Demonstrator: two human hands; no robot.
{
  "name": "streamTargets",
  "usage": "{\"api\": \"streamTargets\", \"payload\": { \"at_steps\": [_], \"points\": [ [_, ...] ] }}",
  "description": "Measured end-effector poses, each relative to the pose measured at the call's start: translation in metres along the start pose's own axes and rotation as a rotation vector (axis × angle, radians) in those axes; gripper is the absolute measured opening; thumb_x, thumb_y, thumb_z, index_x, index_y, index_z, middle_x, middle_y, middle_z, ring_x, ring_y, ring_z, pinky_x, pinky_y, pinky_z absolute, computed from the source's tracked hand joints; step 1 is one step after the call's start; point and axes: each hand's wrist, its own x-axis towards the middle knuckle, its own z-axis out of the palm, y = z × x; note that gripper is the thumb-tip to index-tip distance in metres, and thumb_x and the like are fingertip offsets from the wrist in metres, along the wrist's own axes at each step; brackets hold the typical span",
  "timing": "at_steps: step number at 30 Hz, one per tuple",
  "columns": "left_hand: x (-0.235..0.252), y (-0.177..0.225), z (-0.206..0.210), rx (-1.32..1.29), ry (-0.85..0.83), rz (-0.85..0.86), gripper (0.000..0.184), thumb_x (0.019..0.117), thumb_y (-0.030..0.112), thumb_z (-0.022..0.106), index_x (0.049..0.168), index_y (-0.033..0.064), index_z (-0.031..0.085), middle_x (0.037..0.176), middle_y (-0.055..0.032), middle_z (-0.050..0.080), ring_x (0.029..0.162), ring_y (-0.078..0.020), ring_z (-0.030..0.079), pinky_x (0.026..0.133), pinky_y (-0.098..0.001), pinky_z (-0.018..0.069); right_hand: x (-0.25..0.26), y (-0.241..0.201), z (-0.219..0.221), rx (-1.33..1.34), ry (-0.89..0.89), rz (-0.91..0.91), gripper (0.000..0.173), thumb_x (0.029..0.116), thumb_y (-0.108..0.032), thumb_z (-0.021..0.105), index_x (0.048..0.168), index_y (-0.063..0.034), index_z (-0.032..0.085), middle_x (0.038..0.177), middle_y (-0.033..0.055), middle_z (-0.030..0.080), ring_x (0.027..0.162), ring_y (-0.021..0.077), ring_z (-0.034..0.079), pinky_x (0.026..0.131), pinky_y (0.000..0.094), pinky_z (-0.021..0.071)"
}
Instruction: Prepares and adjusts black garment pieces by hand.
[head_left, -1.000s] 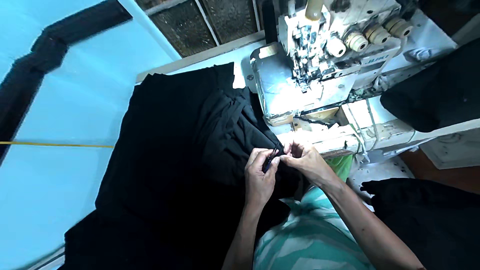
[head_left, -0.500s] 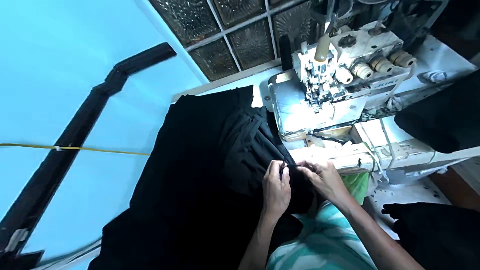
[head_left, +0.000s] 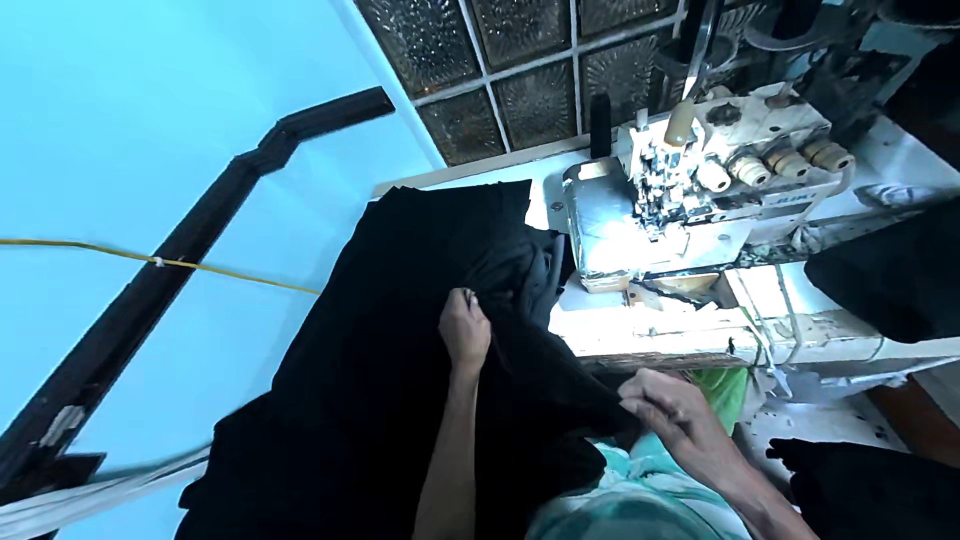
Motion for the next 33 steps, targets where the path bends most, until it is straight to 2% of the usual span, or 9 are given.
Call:
{"api": "streamTargets", "payload": {
  "at_steps": [6, 10, 13, 16, 20, 23, 26, 30, 33],
  "points": [
    [-0.028, 0.01, -0.023, -0.219, -0.012, -0.094, 0.02, 0.1034, 0.004, 0.053, 0.115, -0.0085, 0.062, 0.097, -0.0215, 0.067, 0.086, -0.0281, 0.065, 0.08, -0.0458, 0.053, -0.007, 0.041, -0.037, -0.327, 0.158, 0.216, 0.022, 0.0993, -0.013, 0.057, 0.097, 0.0031, 0.072, 0.086, 0.0124, 0.07, 0.079, 0.016, 0.066, 0.076, 0.0374, 0.0533],
    [-0.051, 0.013, -0.049, -0.612, -0.268, -0.004, 0.004, 0.0956, 0.001, 0.061, 0.096, 0.002, 0.065, 0.073, 0.0062, 0.057, 0.057, 0.0024, 0.049, 0.056, -0.0152, 0.0435, -0.005, 0.04, -0.034, -0.487, 0.18, 0.217, 0.018, 0.0958, -0.009, 0.061, 0.096, 0.0046, 0.072, 0.083, 0.0182, 0.07, 0.074, 0.0291, 0.068, 0.071, 0.0483, 0.0536],
    [-0.06, 0.03, -0.059, -0.865, -0.501, 0.248, 0.009, 0.0954, 0.012, 0.063, 0.092, 0.0113, 0.07, 0.072, 0.0181, 0.063, 0.063, 0.0099, 0.055, 0.061, -0.0108, 0.0474, -0.007, 0.041, -0.012, -0.428, 0.102, 0.193, 0.016, 0.0927, -0.009, 0.064, 0.098, 0.0033, 0.073, 0.089, 0.0182, 0.071, 0.078, 0.0304, 0.07, 0.073, 0.0498, 0.0574],
    [-0.069, 0.086, -0.035, -0.781, -0.675, 0.354, 0.017, 0.099, 0.012, 0.061, 0.1, -0.002, 0.07, 0.079, 0.0047, 0.064, 0.067, 0.0045, 0.056, 0.065, -0.0148, 0.0492, -0.016, 0.044, 0.018, -0.303, 0.066, 0.176, 0.013, 0.0888, -0.008, 0.069, 0.095, 0.0025, 0.074, 0.089, 0.0175, 0.069, 0.081, 0.0291, 0.069, 0.075, 0.0464, 0.0577],
    [-0.078, 0.172, 0.036, -0.353, -0.925, 0.394, 0.033, 0.1033, 0.017, 0.056, 0.132, 0.0017, 0.063, 0.11, -0.0187, 0.071, 0.101, -0.0294, 0.068, 0.091, -0.0484, 0.0523, -0.039, 0.048, 0.041, -0.147, 0.143, 0.359, 0.016, 0.0881, -0.013, 0.074, 0.092, 0.0021, 0.076, 0.096, 0.0185, 0.073, 0.094, 0.0282, 0.07, 0.088, 0.0466, 0.0554],
    [-0.082, 0.223, 0.089, -0.201, -0.949, 0.449, 0.039, 0.1017, 0.009, 0.053, 0.141, 0.0055, 0.055, 0.129, -0.0194, 0.064, 0.113, -0.0352, 0.066, 0.093, -0.0553, 0.0523, -0.049, 0.051, 0.041, -0.065, 0.288, 0.378, 0.012, 0.0819, -0.007, 0.072, 0.089, 0.003, 0.075, 0.088, 0.011, 0.073, 0.085, 0.0139, 0.069, 0.083, 0.0334, 0.056],
    [-0.082, 0.255, 0.124, -0.129, -0.896, 0.473, 0.045, 0.096, 0.003, 0.06, 0.14, 0.0042, 0.055, 0.136, -0.0214, 0.057, 0.105, -0.0388, 0.067, 0.082, -0.0559, 0.0553, -0.053, 0.05, 0.04, 0.031, 0.402, 0.335, 0.007, 0.0748, -0.008, 0.072, 0.079, -0.0022, 0.07, 0.073, -0.0044, 0.067, 0.071, -0.0073, 0.061, 0.071, 0.0146, 0.0524],
    [-0.078, 0.258, 0.122, -0.116, -0.842, 0.573, 0.051, 0.0958, 0.004, 0.061, 0.146, 0.0078, 0.052, 0.146, -0.0179, 0.05, 0.126, -0.0397, 0.053, 0.088, -0.0552, 0.0521, -0.05, 0.047, 0.039, 0.151, 0.443, 0.359, 0.015, 0.0743, -0.001, 0.073, 0.088, 0.0004, 0.07, 0.08, -0.0028, 0.07, 0.076, -0.0055, 0.065, 0.074, 0.0151, 0.0551],
    [-0.069, 0.233, 0.08, -0.159, -0.827, 0.645, 0.034, 0.0996, 0.009, 0.061, 0.134, 0.0064, 0.064, 0.139, -0.0154, 0.059, 0.127, -0.0359, 0.056, 0.099, -0.0529, 0.049, -0.047, 0.052, 0.035, 0.087, 0.414, 0.295, 0.014, 0.0827, 0.001, 0.07, 0.096, 0.0046, 0.066, 0.087, 0.0038, 0.071, 0.08, -0.0007, 0.066, 0.076, 0.017, 0.0561]
  ]
}}
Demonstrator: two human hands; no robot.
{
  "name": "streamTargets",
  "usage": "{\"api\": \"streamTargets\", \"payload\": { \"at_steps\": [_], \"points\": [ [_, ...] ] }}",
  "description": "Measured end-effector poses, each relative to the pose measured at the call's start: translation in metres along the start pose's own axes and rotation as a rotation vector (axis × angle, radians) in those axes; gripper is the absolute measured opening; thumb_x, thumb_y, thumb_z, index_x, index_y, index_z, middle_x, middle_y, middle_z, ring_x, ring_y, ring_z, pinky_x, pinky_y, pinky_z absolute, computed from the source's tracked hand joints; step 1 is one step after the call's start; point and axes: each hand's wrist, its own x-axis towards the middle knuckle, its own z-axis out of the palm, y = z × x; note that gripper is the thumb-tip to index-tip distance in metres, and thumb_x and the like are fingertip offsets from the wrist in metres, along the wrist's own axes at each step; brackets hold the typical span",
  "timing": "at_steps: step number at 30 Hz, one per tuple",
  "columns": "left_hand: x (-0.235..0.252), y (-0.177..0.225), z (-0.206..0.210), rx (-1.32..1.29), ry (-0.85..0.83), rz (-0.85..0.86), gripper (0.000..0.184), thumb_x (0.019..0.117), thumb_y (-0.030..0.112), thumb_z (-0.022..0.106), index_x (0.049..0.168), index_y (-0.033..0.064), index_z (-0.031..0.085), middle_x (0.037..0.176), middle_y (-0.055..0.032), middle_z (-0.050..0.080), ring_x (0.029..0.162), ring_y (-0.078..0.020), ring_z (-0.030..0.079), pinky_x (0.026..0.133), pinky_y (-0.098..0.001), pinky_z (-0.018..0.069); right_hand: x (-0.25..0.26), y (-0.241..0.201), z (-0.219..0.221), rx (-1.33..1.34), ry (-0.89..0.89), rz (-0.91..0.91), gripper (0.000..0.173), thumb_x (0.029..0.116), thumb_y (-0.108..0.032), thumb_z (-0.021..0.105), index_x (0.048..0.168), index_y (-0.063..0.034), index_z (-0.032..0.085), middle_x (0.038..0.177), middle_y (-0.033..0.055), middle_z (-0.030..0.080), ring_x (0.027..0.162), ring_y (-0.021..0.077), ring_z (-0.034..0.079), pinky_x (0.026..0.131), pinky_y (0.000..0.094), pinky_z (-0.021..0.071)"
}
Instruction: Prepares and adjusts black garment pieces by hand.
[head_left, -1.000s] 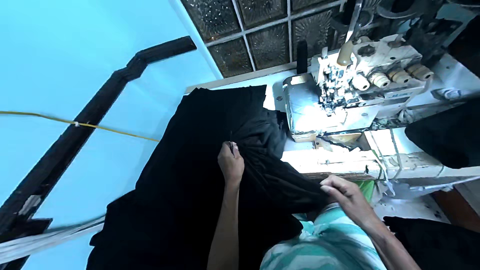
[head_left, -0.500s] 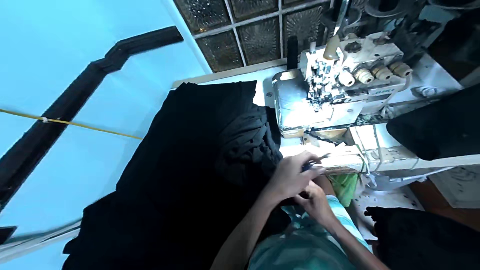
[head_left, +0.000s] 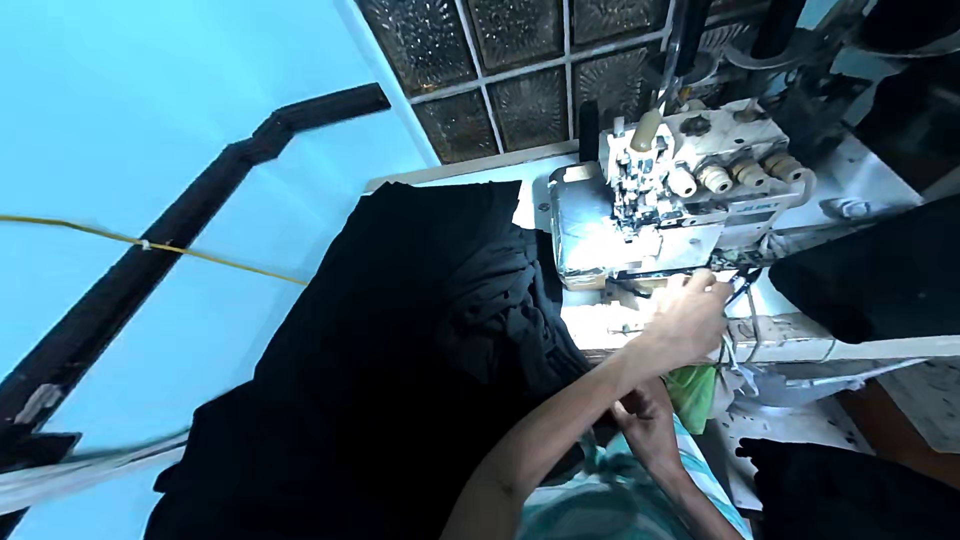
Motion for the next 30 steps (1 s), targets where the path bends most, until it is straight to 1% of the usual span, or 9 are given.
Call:
{"api": "streamTargets", "payload": {
  "at_steps": [4, 7, 9, 12, 16, 20, 23, 27, 30],
  "points": [
    [-0.082, -0.037, -0.061, -0.061, 0.21, -0.015, 0.017, 0.1004, 0.005, 0.059, 0.103, -0.0048, 0.073, 0.103, -0.0171, 0.071, 0.095, -0.0256, 0.07, 0.089, -0.0415, 0.0568, 0.008, 0.0, -0.007, -0.249, 0.002, -0.23, 0.008, 0.0858, -0.004, 0.067, 0.091, 0.0025, 0.067, 0.086, 0.011, 0.071, 0.076, 0.0129, 0.069, 0.071, 0.0264, 0.0573],
    [-0.113, -0.089, -0.096, 0.124, 0.512, -0.133, 0.013, 0.096, 0.01, 0.068, 0.098, -0.0007, 0.074, 0.1, -0.0138, 0.072, 0.087, -0.0248, 0.07, 0.079, -0.0453, 0.0578, 0.009, -0.002, -0.008, -0.312, -0.027, -0.306, 0.008, 0.0852, 0.0, 0.063, 0.091, 0.0027, 0.068, 0.083, 0.0126, 0.071, 0.073, 0.0179, 0.07, 0.068, 0.0312, 0.0586],
    [-0.115, -0.127, -0.107, 0.246, 0.588, -0.24, 0.028, 0.0913, 0.019, 0.077, 0.111, -0.001, 0.073, 0.12, -0.0182, 0.069, 0.106, -0.0345, 0.068, 0.09, -0.0545, 0.0547, 0.009, -0.005, -0.003, -0.31, -0.049, -0.344, 0.008, 0.0866, -0.002, 0.062, 0.09, 0.0009, 0.069, 0.082, 0.0107, 0.07, 0.073, 0.0152, 0.069, 0.069, 0.0271, 0.0576],
    [-0.111, -0.172, -0.103, 0.337, 0.375, -0.392, 0.053, 0.0894, 0.023, 0.08, 0.136, 0.0031, 0.063, 0.14, -0.022, 0.058, 0.125, -0.0438, 0.057, 0.1, -0.0618, 0.0474, 0.012, -0.019, -0.003, -0.336, -0.073, -0.463, 0.014, 0.0913, -0.005, 0.058, 0.089, -0.0023, 0.071, 0.081, 0.0083, 0.068, 0.073, 0.0137, 0.066, 0.069, 0.0229, 0.0556],
    [-0.117, -0.196, -0.122, 0.277, 0.397, -0.294, 0.021, 0.0965, -0.002, 0.059, 0.114, -0.0044, 0.071, 0.115, -0.0243, 0.07, 0.108, -0.0421, 0.067, 0.094, -0.06, 0.0519, 0.026, -0.048, -0.03, -0.473, -0.02, -0.478, 0.021, 0.0887, -0.003, 0.055, 0.091, -0.0042, 0.076, 0.085, 0.0116, 0.068, 0.073, 0.0216, 0.066, 0.066, 0.0345, 0.0562],
    [-0.146, -0.196, -0.202, 0.243, 0.748, -0.416, 0.027, 0.0994, 0.002, 0.056, 0.123, -0.0097, 0.064, 0.118, -0.0297, 0.067, 0.109, -0.0444, 0.066, 0.098, -0.0602, 0.0501, 0.042, -0.057, -0.042, -0.571, 0.036, -0.446, 0.025, 0.0883, -0.001, 0.056, 0.095, -0.0072, 0.08, 0.082, 0.0119, 0.064, 0.069, 0.0189, 0.061, 0.064, 0.0296, 0.0517],
    [-0.18, -0.214, -0.24, 0.397, 0.853, -0.635, 0.028, 0.0997, 0.002, 0.055, 0.123, -0.0101, 0.063, 0.123, -0.0346, 0.063, 0.118, -0.0532, 0.059, 0.1, -0.0701, 0.0428, 0.043, -0.05, -0.036, -0.599, -0.032, -0.404, 0.029, 0.0881, 0.004, 0.056, 0.1, -0.0076, 0.08, 0.09, 0.0146, 0.068, 0.077, 0.026, 0.067, 0.068, 0.039, 0.0564],
    [-0.214, -0.247, -0.235, 0.61, 0.779, -0.904, 0.032, 0.0922, -0.006, 0.061, 0.124, -0.0094, 0.063, 0.132, -0.0385, 0.054, 0.124, -0.0625, 0.048, 0.09, -0.0774, 0.042, 0.035, -0.041, -0.025, -0.683, -0.159, -0.397, 0.036, 0.0816, 0.015, 0.06, 0.103, -0.0068, 0.079, 0.107, 0.0169, 0.073, 0.091, 0.0379, 0.071, 0.078, 0.0522, 0.0587],
    [-0.218, -0.229, -0.196, 0.605, 0.651, -0.674, 0.029, 0.0981, 0.002, 0.059, 0.125, -0.0073, 0.063, 0.136, -0.035, 0.053, 0.125, -0.0588, 0.049, 0.096, -0.0742, 0.0422, 0.035, -0.041, -0.02, -0.805, -0.18, -0.448, 0.042, 0.0777, 0.015, 0.063, 0.111, -0.0061, 0.077, 0.114, 0.0185, 0.073, 0.09, 0.0423, 0.07, 0.072, 0.0551, 0.0573]
  ]
}}
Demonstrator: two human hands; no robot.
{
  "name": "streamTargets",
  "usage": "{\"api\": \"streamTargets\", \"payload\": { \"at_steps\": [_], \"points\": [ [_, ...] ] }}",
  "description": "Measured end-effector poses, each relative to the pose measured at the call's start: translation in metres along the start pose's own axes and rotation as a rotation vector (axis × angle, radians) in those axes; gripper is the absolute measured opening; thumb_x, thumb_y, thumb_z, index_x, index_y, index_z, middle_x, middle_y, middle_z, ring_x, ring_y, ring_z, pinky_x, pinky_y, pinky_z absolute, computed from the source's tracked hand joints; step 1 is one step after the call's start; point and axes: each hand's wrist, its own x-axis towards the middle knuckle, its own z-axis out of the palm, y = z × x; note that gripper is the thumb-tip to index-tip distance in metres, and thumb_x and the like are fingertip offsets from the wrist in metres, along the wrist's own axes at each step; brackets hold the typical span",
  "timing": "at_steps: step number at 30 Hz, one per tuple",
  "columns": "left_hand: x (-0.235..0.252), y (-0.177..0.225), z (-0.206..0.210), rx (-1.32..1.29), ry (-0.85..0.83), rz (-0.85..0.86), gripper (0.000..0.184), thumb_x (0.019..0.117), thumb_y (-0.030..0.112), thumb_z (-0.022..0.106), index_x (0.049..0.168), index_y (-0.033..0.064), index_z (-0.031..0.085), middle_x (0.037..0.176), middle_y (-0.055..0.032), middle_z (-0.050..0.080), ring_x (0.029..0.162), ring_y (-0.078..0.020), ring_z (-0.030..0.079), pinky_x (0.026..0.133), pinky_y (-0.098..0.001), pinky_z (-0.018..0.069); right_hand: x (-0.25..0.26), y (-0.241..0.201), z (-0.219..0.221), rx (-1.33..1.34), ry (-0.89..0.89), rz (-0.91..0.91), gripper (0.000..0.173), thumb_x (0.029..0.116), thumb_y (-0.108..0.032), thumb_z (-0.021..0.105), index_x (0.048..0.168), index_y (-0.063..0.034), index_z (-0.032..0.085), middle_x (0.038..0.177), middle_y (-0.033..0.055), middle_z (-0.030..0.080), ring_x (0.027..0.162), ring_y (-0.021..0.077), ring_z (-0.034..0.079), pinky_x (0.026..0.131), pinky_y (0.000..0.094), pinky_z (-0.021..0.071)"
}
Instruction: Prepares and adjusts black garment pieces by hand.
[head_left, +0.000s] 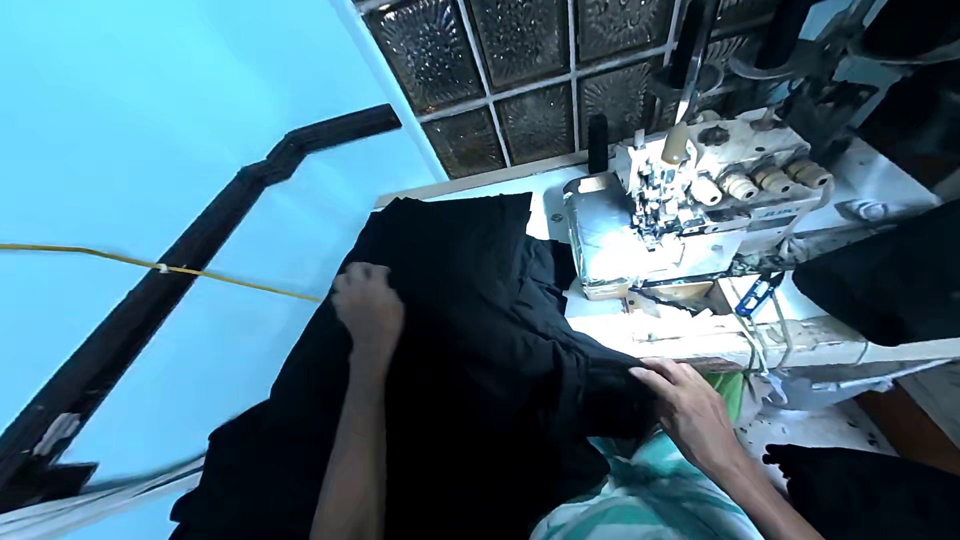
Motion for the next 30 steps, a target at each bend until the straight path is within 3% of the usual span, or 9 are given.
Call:
{"api": "streamTargets", "payload": {
  "at_steps": [2, 5, 9, 13, 16, 19, 22, 26, 30],
  "points": [
    [-0.036, 0.045, 0.004, -0.153, -0.045, 0.189, 0.024, 0.0999, 0.008, 0.062, 0.117, -0.0063, 0.069, 0.122, -0.0285, 0.064, 0.114, -0.0467, 0.063, 0.096, -0.0625, 0.05, 0.005, -0.003, 0.001, -0.045, 0.012, -0.024, 0.045, 0.0801, 0.011, 0.06, 0.12, -0.0043, 0.074, 0.115, 0.0199, 0.072, 0.088, 0.0413, 0.072, 0.07, 0.0543, 0.0577],
    [-0.106, 0.115, 0.022, -0.459, 0.053, 0.442, 0.019, 0.0946, 0.017, 0.067, 0.092, -0.0007, 0.076, 0.094, -0.014, 0.074, 0.083, -0.0245, 0.073, 0.074, -0.0401, 0.0609, 0.015, -0.008, -0.003, -0.034, -0.039, -0.045, 0.051, 0.0823, 0.01, 0.057, 0.131, -0.0019, 0.066, 0.129, 0.0211, 0.067, 0.089, 0.0402, 0.074, 0.07, 0.0535, 0.0593],
    [-0.159, 0.168, 0.05, -0.468, 0.099, 0.52, 0.031, 0.0827, 0.028, 0.079, 0.099, 0.0018, 0.075, 0.1, -0.0152, 0.072, 0.085, -0.0297, 0.072, 0.068, -0.0403, 0.06, 0.023, -0.009, -0.005, 0.039, -0.067, -0.088, 0.057, 0.0774, 0.008, 0.057, 0.133, -0.0016, 0.065, 0.13, 0.0202, 0.067, 0.084, 0.0379, 0.074, 0.065, 0.0522, 0.0584],
    [-0.161, 0.172, 0.074, -0.44, 0.096, 0.406, 0.01, 0.0841, 0.002, 0.07, 0.092, -0.0015, 0.074, 0.086, -0.0154, 0.07, 0.072, -0.0282, 0.072, 0.06, -0.0391, 0.0596, 0.026, -0.005, -0.003, -0.003, 0.096, -0.078, 0.029, 0.0912, -0.024, 0.057, 0.102, -0.0081, 0.079, 0.105, 0.0107, 0.077, 0.09, 0.032, 0.074, 0.077, 0.0525, 0.0556],
    [-0.158, 0.167, 0.05, -0.635, 0.019, 0.327, 0.01, 0.0888, 0.002, 0.067, 0.09, -0.0001, 0.077, 0.084, -0.0127, 0.073, 0.075, -0.024, 0.073, 0.068, -0.0375, 0.0595, 0.034, -0.004, 0.005, -0.059, 0.126, -0.048, 0.03, 0.0908, -0.033, 0.066, 0.085, -0.0049, 0.074, 0.089, 0.0136, 0.074, 0.084, 0.0376, 0.069, 0.079, 0.0568, 0.0491],
    [-0.158, 0.165, 0.035, -0.778, -0.08, 0.284, 0.015, 0.0924, 0.006, 0.062, 0.091, 0.001, 0.076, 0.088, -0.0103, 0.072, 0.085, -0.0221, 0.068, 0.078, -0.0339, 0.0543, 0.044, -0.021, 0.016, 0.0, 0.123, -0.062, 0.026, 0.0823, -0.02, 0.074, 0.094, 0.0023, 0.069, 0.088, 0.0176, 0.071, 0.082, 0.0386, 0.07, 0.075, 0.0558, 0.0547],
    [-0.16, 0.162, 0.03, -0.919, -0.217, 0.187, 0.02, 0.0978, 0.005, 0.052, 0.095, -0.004, 0.07, 0.09, -0.0123, 0.067, 0.088, -0.0186, 0.064, 0.081, -0.0315, 0.052, 0.051, -0.037, 0.024, 0.108, 0.063, -0.09, 0.017, 0.0844, -0.004, 0.068, 0.101, 0.0009, 0.071, 0.086, 0.0137, 0.072, 0.082, 0.0333, 0.071, 0.076, 0.0507, 0.0564],
    [-0.159, 0.161, 0.031, -0.956, -0.197, 0.051, 0.022, 0.1009, 0.008, 0.046, 0.09, -0.0022, 0.062, 0.072, -0.0027, 0.052, 0.064, -0.0066, 0.049, 0.062, -0.0223, 0.0427, 0.054, -0.045, 0.027, 0.207, 0.017, -0.131, 0.016, 0.0917, -0.002, 0.06, 0.097, -0.0008, 0.075, 0.083, 0.0127, 0.073, 0.078, 0.0295, 0.072, 0.075, 0.0445, 0.0579],
    [-0.176, 0.174, 0.037, -0.803, 0.044, 0.476, 0.018, 0.0959, 0.007, 0.059, 0.084, -0.0017, 0.068, 0.071, -0.0104, 0.067, 0.062, -0.0195, 0.068, 0.058, -0.0324, 0.0561, 0.053, -0.046, 0.022, 0.248, -0.131, -0.125, 0.013, 0.0888, -0.008, 0.059, 0.086, 0.0011, 0.068, 0.069, 0.0147, 0.064, 0.067, 0.0331, 0.067, 0.061, 0.049, 0.0528]
  ]
}}
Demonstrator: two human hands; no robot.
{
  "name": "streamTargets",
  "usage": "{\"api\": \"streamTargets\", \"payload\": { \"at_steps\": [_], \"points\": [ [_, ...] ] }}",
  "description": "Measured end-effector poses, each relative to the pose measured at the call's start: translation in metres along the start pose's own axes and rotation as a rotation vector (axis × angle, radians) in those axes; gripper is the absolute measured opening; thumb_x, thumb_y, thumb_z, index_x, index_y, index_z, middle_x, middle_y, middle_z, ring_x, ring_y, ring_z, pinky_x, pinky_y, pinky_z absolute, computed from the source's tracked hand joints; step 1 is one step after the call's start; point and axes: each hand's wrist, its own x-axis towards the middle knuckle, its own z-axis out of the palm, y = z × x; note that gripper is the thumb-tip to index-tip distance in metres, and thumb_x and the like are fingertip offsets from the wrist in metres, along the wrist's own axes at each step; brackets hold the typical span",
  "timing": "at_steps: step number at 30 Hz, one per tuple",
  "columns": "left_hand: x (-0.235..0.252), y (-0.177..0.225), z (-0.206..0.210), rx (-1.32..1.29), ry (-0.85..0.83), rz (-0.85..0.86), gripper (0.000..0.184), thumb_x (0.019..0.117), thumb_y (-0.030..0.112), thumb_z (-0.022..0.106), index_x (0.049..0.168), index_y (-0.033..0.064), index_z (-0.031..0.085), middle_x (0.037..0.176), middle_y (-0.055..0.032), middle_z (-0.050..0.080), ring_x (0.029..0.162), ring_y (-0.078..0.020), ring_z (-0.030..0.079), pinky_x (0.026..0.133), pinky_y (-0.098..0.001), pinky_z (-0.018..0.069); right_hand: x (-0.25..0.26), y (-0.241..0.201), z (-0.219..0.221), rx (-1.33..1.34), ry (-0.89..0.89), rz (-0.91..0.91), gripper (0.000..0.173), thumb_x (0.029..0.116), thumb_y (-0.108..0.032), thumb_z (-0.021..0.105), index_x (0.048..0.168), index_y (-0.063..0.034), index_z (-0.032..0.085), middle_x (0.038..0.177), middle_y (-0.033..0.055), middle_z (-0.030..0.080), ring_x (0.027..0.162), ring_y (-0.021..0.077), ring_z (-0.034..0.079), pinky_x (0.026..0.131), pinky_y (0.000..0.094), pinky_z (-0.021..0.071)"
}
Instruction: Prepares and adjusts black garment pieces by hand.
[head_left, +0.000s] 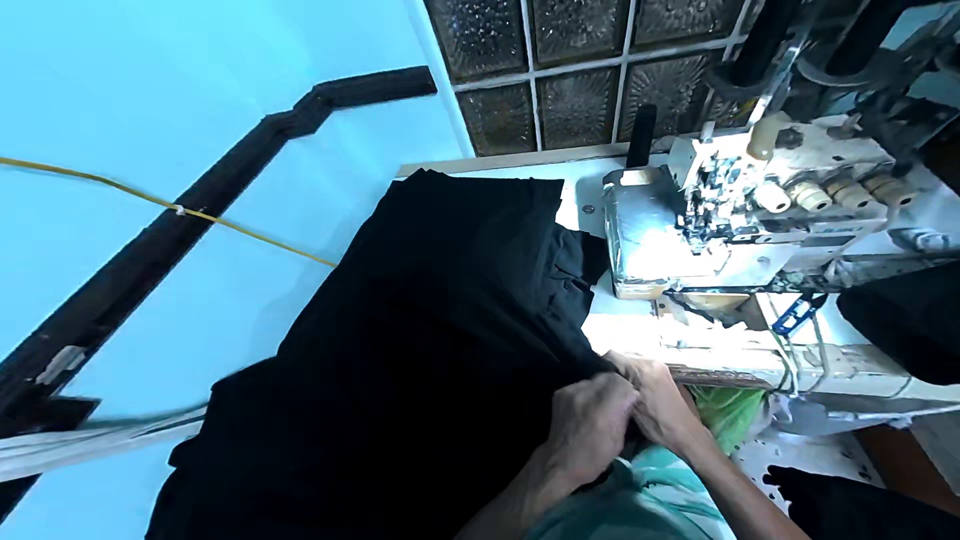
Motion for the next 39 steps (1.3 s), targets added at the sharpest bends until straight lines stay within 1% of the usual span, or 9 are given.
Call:
{"api": "streamTargets", "payload": {
  "at_steps": [4, 9, 14, 18, 23, 26, 32, 36, 39],
  "points": [
    [0.012, -0.06, -0.027, 0.333, -0.1, 0.313, 0.022, 0.0985, 0.014, 0.057, 0.086, 0.0046, 0.072, 0.079, -0.0097, 0.071, 0.07, -0.0239, 0.071, 0.06, -0.0386, 0.0565, -0.011, 0.021, -0.006, -0.055, -0.005, -0.098, 0.022, 0.0951, -0.014, 0.054, 0.083, -0.0008, 0.067, 0.066, 0.0118, 0.061, 0.062, 0.03, 0.065, 0.057, 0.0464, 0.0511],
    [0.015, -0.179, -0.146, 0.682, 0.054, -0.395, 0.026, 0.106, 0.007, 0.048, 0.111, -0.0099, 0.067, 0.102, -0.0315, 0.069, 0.088, -0.0519, 0.069, 0.073, -0.0689, 0.0529, -0.05, 0.045, -0.058, -0.104, 0.083, 0.231, 0.033, 0.1029, -0.015, 0.05, 0.095, 0.009, 0.071, 0.076, 0.0225, 0.067, 0.073, 0.039, 0.069, 0.07, 0.0574, 0.0536],
    [-0.005, -0.139, -0.147, 0.387, 0.22, -0.778, 0.035, 0.1092, 0.018, 0.048, 0.119, -0.0124, 0.061, 0.104, -0.0332, 0.066, 0.095, -0.0478, 0.066, 0.086, -0.0641, 0.0499, -0.031, 0.049, -0.058, -0.38, 0.046, 0.423, 0.026, 0.101, -0.012, 0.055, 0.102, 0.0105, 0.068, 0.084, 0.0314, 0.067, 0.081, 0.0531, 0.068, 0.069, 0.0679, 0.0493],
    [-0.006, -0.122, -0.098, 0.288, 0.183, -0.566, 0.022, 0.1024, 0.012, 0.059, 0.104, -0.0083, 0.067, 0.082, -0.0204, 0.067, 0.071, -0.0307, 0.065, 0.068, -0.0495, 0.0545, -0.013, 0.045, -0.032, -0.434, 0.122, 0.192, 0.034, 0.0917, -0.013, 0.068, 0.119, 0.0079, 0.066, 0.105, 0.0282, 0.069, 0.097, 0.0489, 0.068, 0.083, 0.0637, 0.0522],
    [0.016, -0.092, -0.058, 0.179, 0.179, -0.381, 0.012, 0.0963, 0.007, 0.066, 0.095, -0.0044, 0.069, 0.075, -0.0122, 0.065, 0.063, -0.0189, 0.06, 0.06, -0.0358, 0.0526, -0.001, 0.04, -0.017, -0.337, 0.139, 0.049, 0.029, 0.0873, -0.009, 0.065, 0.114, -0.0019, 0.073, 0.112, 0.0243, 0.07, 0.102, 0.0457, 0.068, 0.082, 0.0607, 0.0542],
    [0.028, -0.066, -0.036, 0.111, 0.127, -0.287, 0.01, 0.0937, 0.006, 0.069, 0.094, -0.0035, 0.072, 0.086, -0.0134, 0.07, 0.071, -0.0189, 0.067, 0.067, -0.0346, 0.0569, -0.003, 0.034, -0.012, -0.231, 0.163, 0.063, 0.032, 0.0885, -0.014, 0.056, 0.113, -0.0007, 0.072, 0.107, 0.0214, 0.071, 0.093, 0.0405, 0.07, 0.072, 0.056, 0.0546],
    [0.02, -0.035, 0.007, 0.068, -0.127, -0.176, 0.022, 0.0895, 0.013, 0.074, 0.107, 0.0, 0.075, 0.105, -0.0163, 0.072, 0.089, -0.0282, 0.073, 0.078, -0.0418, 0.0595, -0.025, 0.044, -0.008, -0.243, 0.128, -0.001, 0.052, 0.0774, -0.023, 0.066, 0.123, 0.0028, 0.065, 0.116, 0.0244, 0.068, 0.105, 0.0433, 0.067, 0.085, 0.0567, 0.0539],
    [0.025, -0.027, 0.021, 0.091, -0.328, -0.323, 0.042, 0.0917, 0.013, 0.071, 0.132, 0.0012, 0.067, 0.128, -0.0197, 0.066, 0.112, -0.0352, 0.067, 0.095, -0.0465, 0.0542, -0.029, 0.048, 0.001, -0.26, 0.194, -0.045, 0.028, 0.0854, -0.01, 0.065, 0.11, 0.0041, 0.07, 0.096, 0.0205, 0.072, 0.09, 0.0388, 0.071, 0.08, 0.0514, 0.056],
    [0.031, -0.024, 0.021, 0.092, -0.254, -0.282, 0.018, 0.0911, 0.008, 0.068, 0.103, -0.0053, 0.073, 0.1, -0.0202, 0.071, 0.095, -0.0339, 0.071, 0.084, -0.0474, 0.0564, -0.018, 0.04, -0.007, -0.129, 0.283, -0.037, 0.019, 0.0921, -0.01, 0.06, 0.099, 0.0019, 0.074, 0.088, 0.0154, 0.074, 0.081, 0.0274, 0.073, 0.075, 0.0385, 0.0583]
  ]
}}
